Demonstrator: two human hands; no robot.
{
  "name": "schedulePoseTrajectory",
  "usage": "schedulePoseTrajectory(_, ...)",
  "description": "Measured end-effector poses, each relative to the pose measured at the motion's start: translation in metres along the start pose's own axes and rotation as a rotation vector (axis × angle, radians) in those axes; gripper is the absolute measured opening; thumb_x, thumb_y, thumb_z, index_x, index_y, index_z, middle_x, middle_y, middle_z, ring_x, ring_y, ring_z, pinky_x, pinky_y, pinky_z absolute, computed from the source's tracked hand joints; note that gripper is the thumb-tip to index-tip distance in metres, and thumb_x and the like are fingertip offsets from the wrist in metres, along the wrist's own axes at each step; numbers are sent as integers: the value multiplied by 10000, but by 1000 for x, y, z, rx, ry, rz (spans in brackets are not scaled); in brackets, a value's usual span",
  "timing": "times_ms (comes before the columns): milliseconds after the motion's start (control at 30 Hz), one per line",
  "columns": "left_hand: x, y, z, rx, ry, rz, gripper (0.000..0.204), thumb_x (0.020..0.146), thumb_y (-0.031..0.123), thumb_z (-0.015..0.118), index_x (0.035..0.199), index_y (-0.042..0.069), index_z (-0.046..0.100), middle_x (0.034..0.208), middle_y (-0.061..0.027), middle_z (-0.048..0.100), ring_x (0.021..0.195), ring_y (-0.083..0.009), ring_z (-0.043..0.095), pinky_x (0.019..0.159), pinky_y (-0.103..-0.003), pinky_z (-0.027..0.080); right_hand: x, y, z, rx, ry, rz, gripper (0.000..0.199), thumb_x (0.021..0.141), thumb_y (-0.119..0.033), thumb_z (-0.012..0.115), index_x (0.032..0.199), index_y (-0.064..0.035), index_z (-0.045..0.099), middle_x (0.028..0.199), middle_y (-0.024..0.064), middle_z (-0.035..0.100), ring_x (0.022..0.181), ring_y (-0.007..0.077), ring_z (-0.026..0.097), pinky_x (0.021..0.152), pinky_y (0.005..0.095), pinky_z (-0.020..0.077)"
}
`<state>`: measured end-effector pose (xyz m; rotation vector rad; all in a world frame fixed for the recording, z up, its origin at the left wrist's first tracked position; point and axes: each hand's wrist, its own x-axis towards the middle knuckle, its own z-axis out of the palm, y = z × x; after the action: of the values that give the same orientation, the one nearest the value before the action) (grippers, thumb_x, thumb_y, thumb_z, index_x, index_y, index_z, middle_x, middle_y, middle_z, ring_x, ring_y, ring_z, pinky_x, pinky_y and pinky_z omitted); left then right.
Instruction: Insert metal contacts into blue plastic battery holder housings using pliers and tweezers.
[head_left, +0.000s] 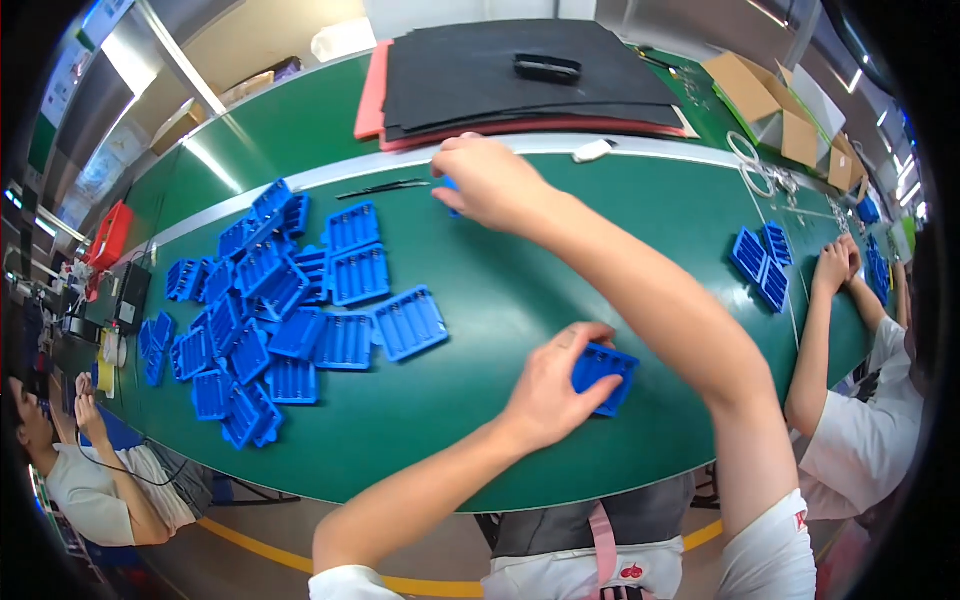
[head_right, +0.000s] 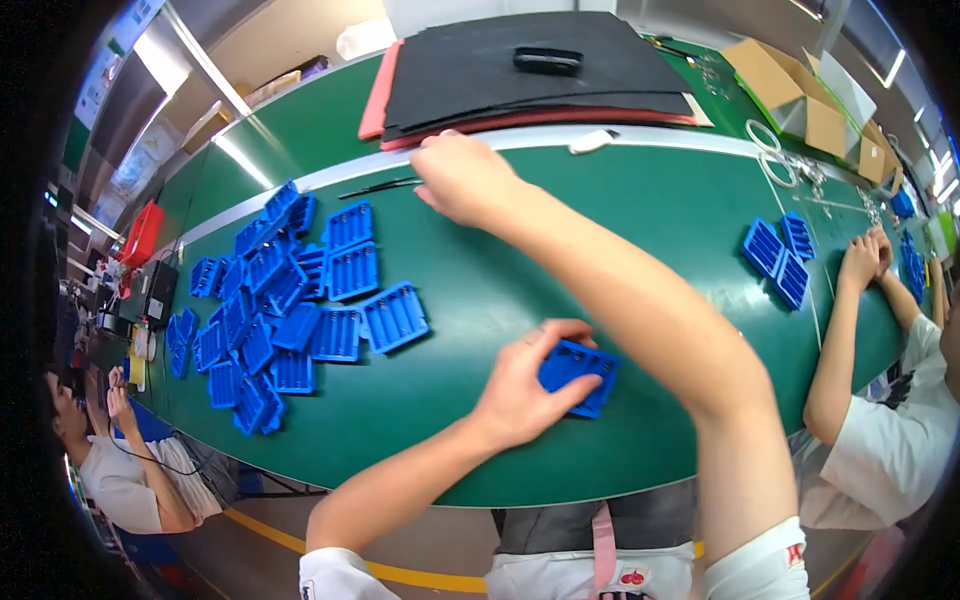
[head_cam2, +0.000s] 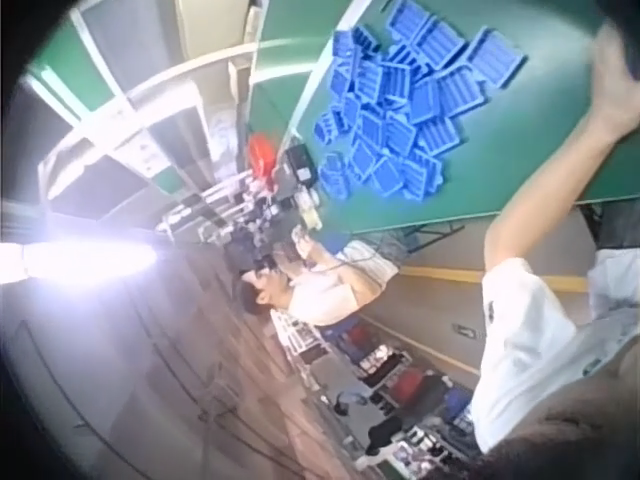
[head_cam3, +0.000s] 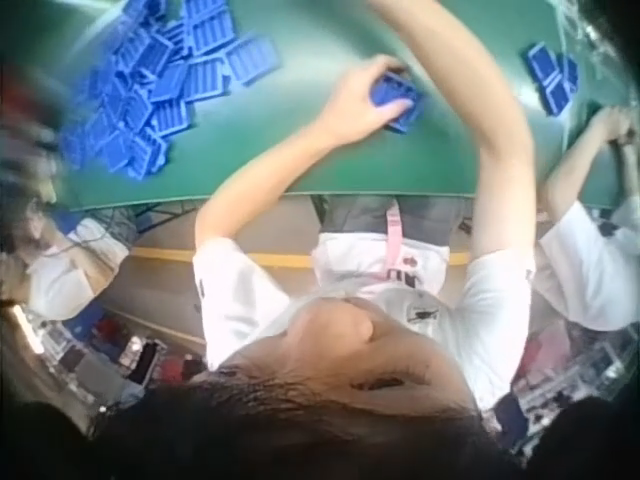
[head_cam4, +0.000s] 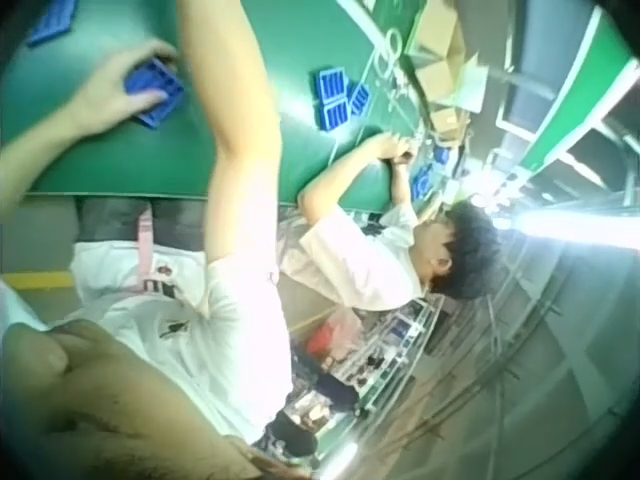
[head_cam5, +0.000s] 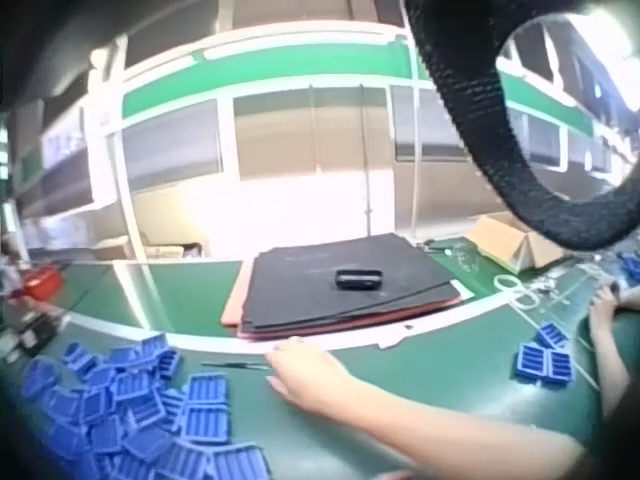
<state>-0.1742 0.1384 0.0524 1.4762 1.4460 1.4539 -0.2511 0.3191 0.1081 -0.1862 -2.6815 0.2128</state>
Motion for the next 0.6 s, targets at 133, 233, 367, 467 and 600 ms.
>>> schedulePoseTrajectory(133, -2, -1, 0, 1, 9, 27, 367, 768, 86, 745, 1080, -23, 585, 1036, -215, 634, 956, -383, 624, 856, -422, 497, 59, -10, 73, -139, -13, -99, 175, 801, -101, 599, 909, 13, 678, 1026, 183, 660, 1079, 343, 590, 843, 443, 536)
schedulePoseTrajectory(233, -6, 3, -6, -17, -33, -77, 369, 780, 119, 746, 1066, -35, 571, 1004, -225, 627, 944, -388, 614, 857, -439, 491, 75, -22, 91, -139, -129, -88, 172, 838, -86, 563, 933, -28, 693, 1024, 173, 681, 996, 329, 664, 811, 452, 550)
schedulePoseTrajectory(367, -5, 4, -5, -10, -71, -117, 395, 768, 132, 764, 1073, -26, 570, 961, -210, 655, 903, -382, 639, 817, -426, 507, 80, -17, 79, -87, -241, -26, 170, 806, -70, 594, 927, 13, 680, 963, 229, 684, 912, 366, 683, 788, 443, 557)
schedulePoseTrajectory(467, -2, 5, -2, -32, -39, -64, 405, 778, 171, 768, 1093, 1, 579, 1003, -214, 663, 891, -378, 656, 789, -411, 518, 57, 10, 36, 181, -75, 103, 173, 776, -63, 586, 911, 32, 636, 907, 233, 668, 857, 406, 655, 742, 441, 530)
schedulePoseTrajectory(600, -3, -5, -17, 369, -101, 84, 500, 775, 298, 787, 1154, 16, 622, 920, -188, 674, 836, -352, 658, 772, -404, 520, -42, 20, -31, 1033, 95, 354, 106, 849, -138, 582, 872, -37, 562, 744, 1, 533, 672, 120, 527, 623, 279, 455)
